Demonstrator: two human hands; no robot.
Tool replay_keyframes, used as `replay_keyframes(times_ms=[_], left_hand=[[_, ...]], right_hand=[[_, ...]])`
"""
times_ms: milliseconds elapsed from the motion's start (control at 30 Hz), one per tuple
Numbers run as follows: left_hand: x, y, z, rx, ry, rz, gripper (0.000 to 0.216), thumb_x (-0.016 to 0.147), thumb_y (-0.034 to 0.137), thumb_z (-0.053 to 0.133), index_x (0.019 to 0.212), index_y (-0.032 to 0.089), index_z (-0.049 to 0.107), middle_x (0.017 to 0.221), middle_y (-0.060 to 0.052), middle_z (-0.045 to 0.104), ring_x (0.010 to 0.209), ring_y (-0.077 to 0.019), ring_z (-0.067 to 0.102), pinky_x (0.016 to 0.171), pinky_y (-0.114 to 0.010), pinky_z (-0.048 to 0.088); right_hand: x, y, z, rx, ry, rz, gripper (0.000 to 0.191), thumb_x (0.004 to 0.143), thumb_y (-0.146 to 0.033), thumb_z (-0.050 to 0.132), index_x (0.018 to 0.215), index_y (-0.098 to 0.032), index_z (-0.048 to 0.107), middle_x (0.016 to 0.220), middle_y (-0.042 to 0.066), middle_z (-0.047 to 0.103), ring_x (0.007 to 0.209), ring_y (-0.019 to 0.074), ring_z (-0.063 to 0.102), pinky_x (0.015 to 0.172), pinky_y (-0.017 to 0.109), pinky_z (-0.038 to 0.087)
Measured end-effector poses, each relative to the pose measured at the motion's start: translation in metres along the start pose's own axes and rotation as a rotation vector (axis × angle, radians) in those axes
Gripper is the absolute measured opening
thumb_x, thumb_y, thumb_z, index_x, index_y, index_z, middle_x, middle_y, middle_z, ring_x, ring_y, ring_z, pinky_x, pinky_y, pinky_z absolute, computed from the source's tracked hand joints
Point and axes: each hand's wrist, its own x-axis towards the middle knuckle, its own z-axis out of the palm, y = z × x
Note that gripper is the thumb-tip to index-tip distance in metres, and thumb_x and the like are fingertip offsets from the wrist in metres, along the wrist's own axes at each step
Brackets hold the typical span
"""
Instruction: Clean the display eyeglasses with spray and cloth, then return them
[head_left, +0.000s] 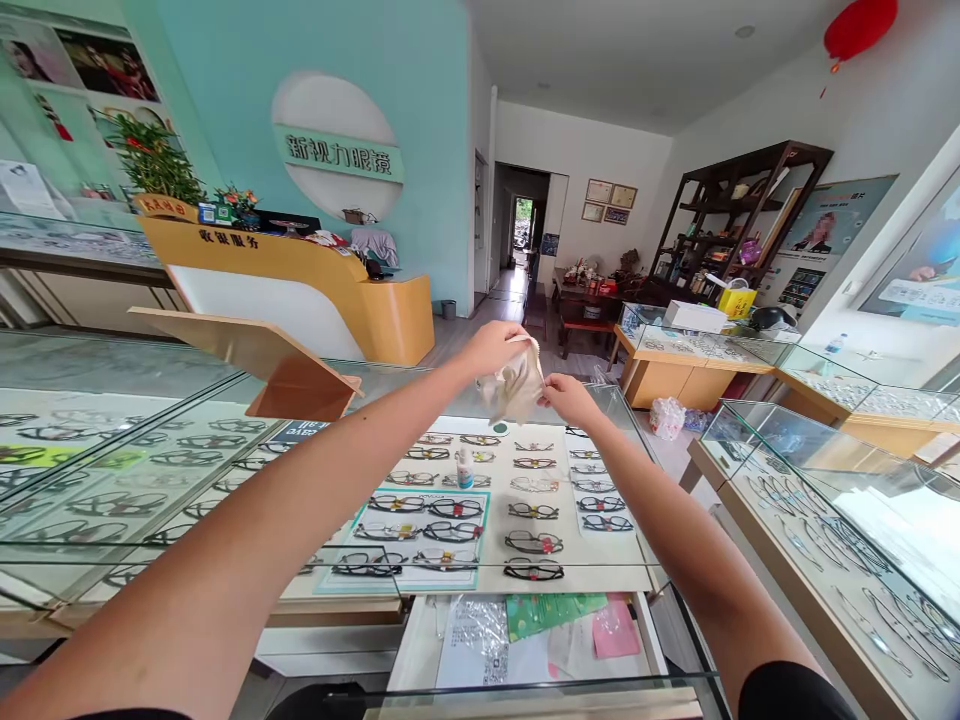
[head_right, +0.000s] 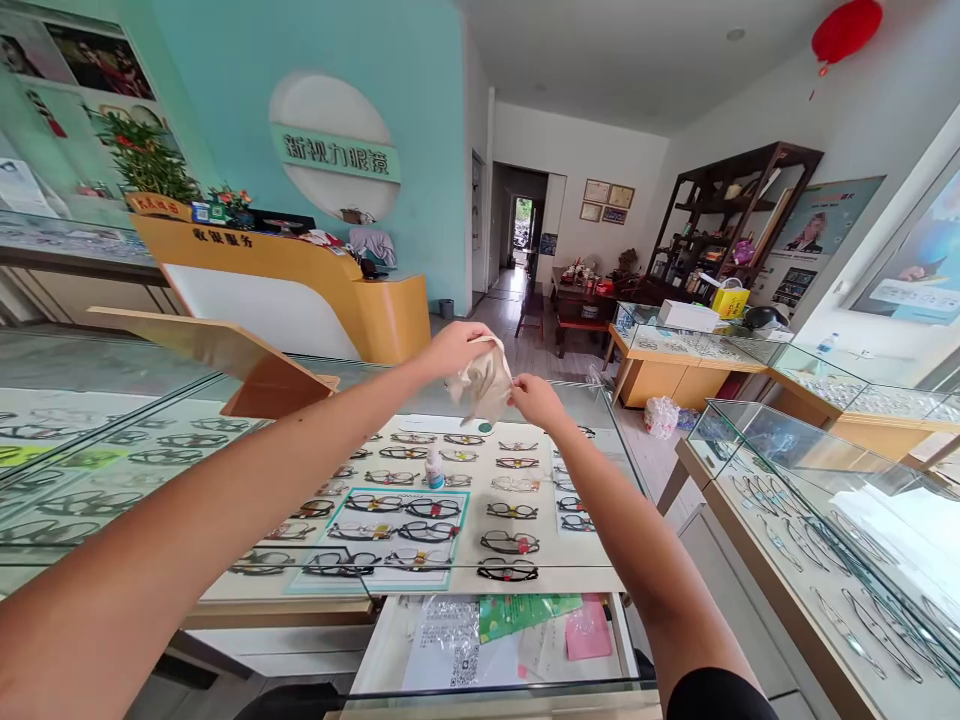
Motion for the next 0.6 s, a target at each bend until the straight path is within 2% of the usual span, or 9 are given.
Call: replay_keyframes(times_ms=[133,300,400,467,533,600], left_hand=[[0.001,-0.027,-0.027,0.068,0.012,-0.059,0.033,0.083,0.051,0.069,0.084,0.019,0.074,0.077,-0.004,0.069,0.071,-0.0190,0.054,0.064,-0.032,0.035],[-0.013,-0.085,-0.047,0.123,0.071,-0.214,0.035,0.079,0.055,0.070,0.080,0.020,0.070,0.069,-0.003,0.064,0.066,-0.0196,0.053,0.059,-0.031,0.033],[-0.023,-0.125,-0.047,0.159,0.121,-0.302,0.036,0.080,0.056,0.071,0.075,0.021,0.065,0.070,-0.002,0.063,0.068,-0.0192,0.054,0.061,-0.030,0.035],[-0.031,-0.151,-0.046,0.199,0.162,-0.373,0.035,0.081,0.053,0.072,0.072,0.021,0.063,0.067,-0.002,0.061,0.068,-0.0188,0.054,0.062,-0.030,0.035],[-0.043,-0.175,-0.048,0.238,0.196,-0.442,0.035,0.085,0.050,0.073,0.071,0.020,0.061,0.066,-0.001,0.059,0.069,-0.0186,0.054,0.064,-0.030,0.038],[-0.058,-0.196,-0.053,0.254,0.219,-0.465,0.035,0.090,0.050,0.074,0.078,0.018,0.063,0.073,-0.001,0.062,0.072,-0.0177,0.057,0.068,-0.030,0.045]], right_hand=[[0.025,0.017,0.008,0.036,0.102,0.024,0.016,0.097,-0.029,0.039,0.088,-0.025,0.053,0.100,0.005,0.075,0.088,0.0200,0.068,0.074,0.028,0.050],[0.065,0.013,0.021,-0.003,0.114,0.037,0.016,0.101,-0.030,0.037,0.096,-0.025,0.051,0.090,0.003,0.068,0.085,0.0200,0.065,0.073,0.027,0.051],[0.085,-0.009,0.032,-0.071,0.112,0.048,0.012,0.101,-0.027,0.043,0.096,-0.024,0.054,0.095,0.007,0.068,0.090,0.0234,0.064,0.080,0.033,0.053],[0.089,-0.032,0.043,-0.117,0.143,0.031,0.013,0.102,-0.025,0.044,0.102,-0.022,0.057,0.108,0.012,0.068,0.103,0.0275,0.064,0.089,0.039,0.053],[0.081,-0.056,0.058,-0.146,0.163,-0.042,0.019,0.106,-0.026,0.042,0.113,-0.022,0.059,0.123,0.016,0.066,0.119,0.0306,0.061,0.100,0.044,0.052],[0.060,-0.077,0.078,-0.148,0.079,-0.188,0.024,0.111,-0.034,0.042,0.118,-0.025,0.063,0.129,0.013,0.066,0.125,0.0296,0.060,0.103,0.044,0.053]])
